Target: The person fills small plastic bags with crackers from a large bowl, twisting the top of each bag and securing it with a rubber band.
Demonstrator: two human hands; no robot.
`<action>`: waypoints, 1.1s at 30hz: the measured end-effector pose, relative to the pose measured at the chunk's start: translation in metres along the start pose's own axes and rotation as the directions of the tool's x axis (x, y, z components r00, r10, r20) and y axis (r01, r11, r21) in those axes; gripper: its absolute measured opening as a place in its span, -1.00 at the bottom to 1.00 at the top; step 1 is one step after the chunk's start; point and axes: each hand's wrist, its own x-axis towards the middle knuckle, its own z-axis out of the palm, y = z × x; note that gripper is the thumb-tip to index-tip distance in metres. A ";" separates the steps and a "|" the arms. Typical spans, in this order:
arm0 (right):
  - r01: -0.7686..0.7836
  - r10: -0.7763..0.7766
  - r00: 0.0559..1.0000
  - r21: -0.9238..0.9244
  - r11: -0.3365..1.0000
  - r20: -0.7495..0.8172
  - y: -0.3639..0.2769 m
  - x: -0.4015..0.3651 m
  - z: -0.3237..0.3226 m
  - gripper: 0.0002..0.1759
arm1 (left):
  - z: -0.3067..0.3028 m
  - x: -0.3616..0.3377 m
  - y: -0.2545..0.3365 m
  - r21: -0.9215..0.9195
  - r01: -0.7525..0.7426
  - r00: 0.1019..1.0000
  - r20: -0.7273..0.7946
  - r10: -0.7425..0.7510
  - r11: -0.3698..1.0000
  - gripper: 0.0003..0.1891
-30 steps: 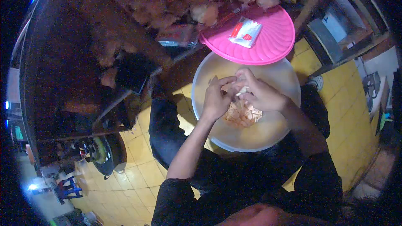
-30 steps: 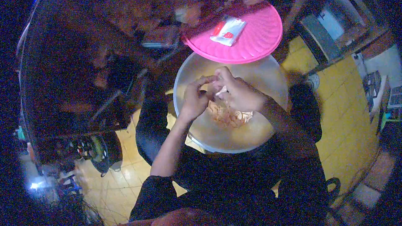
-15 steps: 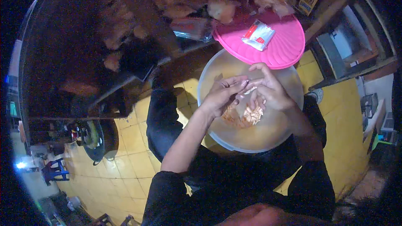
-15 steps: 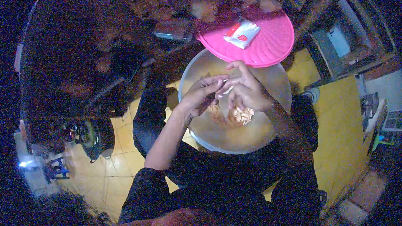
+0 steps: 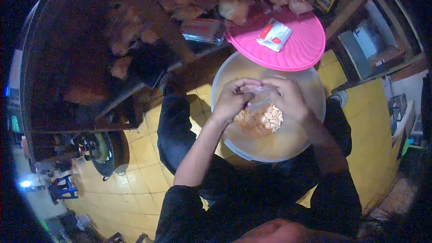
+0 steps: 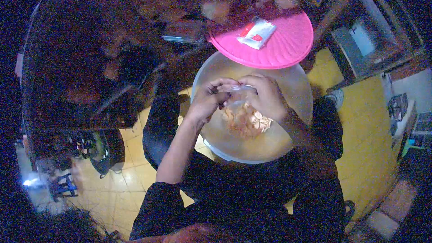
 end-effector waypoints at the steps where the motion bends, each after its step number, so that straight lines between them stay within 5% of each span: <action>1: -0.004 0.004 1.000 0.008 1.000 0.001 -0.001 0.000 -0.003 -0.69 | -0.001 0.001 -0.002 0.352 -0.161 0.973 -0.102 0.209 0.922 -0.67; 2: -0.005 0.005 1.000 0.015 1.000 0.004 -0.002 0.001 -0.004 -0.64 | -0.001 0.003 -0.003 0.668 -0.253 0.893 -0.117 0.434 0.700 -0.66; 5: -0.023 0.024 1.000 -0.032 0.999 0.015 -0.002 -0.001 0.001 -0.65 | 0.001 0.002 -0.003 0.760 -0.321 0.823 -0.072 0.564 0.565 -0.64; 6: -0.027 0.027 1.000 -0.030 0.999 0.006 -0.004 -0.001 0.002 -0.65 | 0.003 0.002 -0.001 0.762 -0.323 0.826 -0.063 0.561 0.561 -0.64; 8: 0.152 -0.143 0.987 -0.153 0.977 0.068 -0.009 -0.004 0.004 -0.66 | 0.007 0.001 0.002 0.361 -0.320 0.941 0.018 0.337 0.876 -0.64; 9: 0.138 -0.131 0.990 -0.148 0.979 0.056 -0.010 -0.005 0.001 -0.66 | 0.011 -0.001 0.006 0.366 -0.310 0.946 0.028 0.323 0.877 -0.64; 11: 0.234 -0.227 0.969 -0.072 0.970 0.097 -0.010 0.000 -0.008 -0.73 | 0.021 -0.003 0.015 0.701 -0.539 0.777 0.199 0.597 0.468 -0.63; 12: 0.221 -0.215 0.973 -0.071 0.973 0.084 -0.012 0.000 -0.011 -0.73 | 0.026 -0.004 0.009 0.699 -0.539 0.783 0.211 0.585 0.469 -0.63; 13: -0.025 -0.019 0.990 0.313 0.949 0.138 -0.015 0.000 -0.013 -0.77 | 0.032 -0.007 0.000 0.571 -0.557 0.810 0.213 0.546 0.603 -0.64; 14: -0.270 0.133 0.957 0.627 0.730 0.258 -0.017 0.001 -0.013 -0.80 | 0.035 -0.008 -0.005 0.427 -0.548 0.834 0.220 0.506 0.719 -0.64; 15: -0.268 0.136 0.959 0.632 0.727 0.250 -0.017 0.002 -0.014 -0.80 | 0.035 -0.006 -0.005 0.430 -0.547 0.836 0.228 0.500 0.718 -0.64; 17: -0.242 0.201 0.969 0.710 0.661 0.144 -0.018 0.003 -0.016 -0.80 | 0.032 -0.004 -0.001 0.230 -0.067 0.943 0.333 -0.014 0.971 -0.66; 18: -0.261 0.211 0.964 0.712 0.651 0.161 -0.018 0.003 -0.023 -0.81 | 0.032 -0.007 0.006 0.237 0.067 0.955 0.267 -0.132 0.969 -0.70; 24: -0.247 0.306 0.950 0.763 0.598 0.068 0.001 0.009 -0.026 -0.82 | 0.028 -0.004 0.006 0.166 0.157 0.937 0.286 -0.200 0.973 -0.69; 25: -0.246 0.322 0.945 0.753 0.610 0.048 0.001 0.010 -0.027 -0.82 | 0.030 -0.006 0.008 0.159 0.154 0.939 0.285 -0.195 0.975 -0.69; 27: -0.248 0.291 0.955 0.677 0.693 0.053 -0.007 0.008 -0.029 -0.82 | 0.037 -0.013 0.013 0.533 -0.139 0.990 0.092 0.106 0.835 -0.67; 28: -0.239 0.260 0.964 0.599 0.764 0.053 -0.010 0.006 -0.028 -0.82 | 0.031 -0.001 -0.002 0.700 -0.469 0.813 0.105 0.572 0.539 -0.69; 31: -0.280 0.148 0.956 0.643 0.713 0.251 -0.006 0.004 -0.007 -0.84 | 0.020 0.001 -0.009 0.650 -0.341 0.843 -0.109 0.527 0.679 -0.71; 32: -0.362 0.158 0.920 0.626 0.691 0.358 -0.007 0.003 -0.007 -0.83 | 0.019 -0.003 -0.003 0.427 -0.236 0.945 -0.111 0.309 0.873 -0.78; 33: -0.371 0.156 0.915 0.622 0.690 0.372 -0.005 0.003 -0.004 -0.83 | 0.018 -0.005 -0.004 0.421 -0.231 0.943 -0.125 0.308 0.877 -0.78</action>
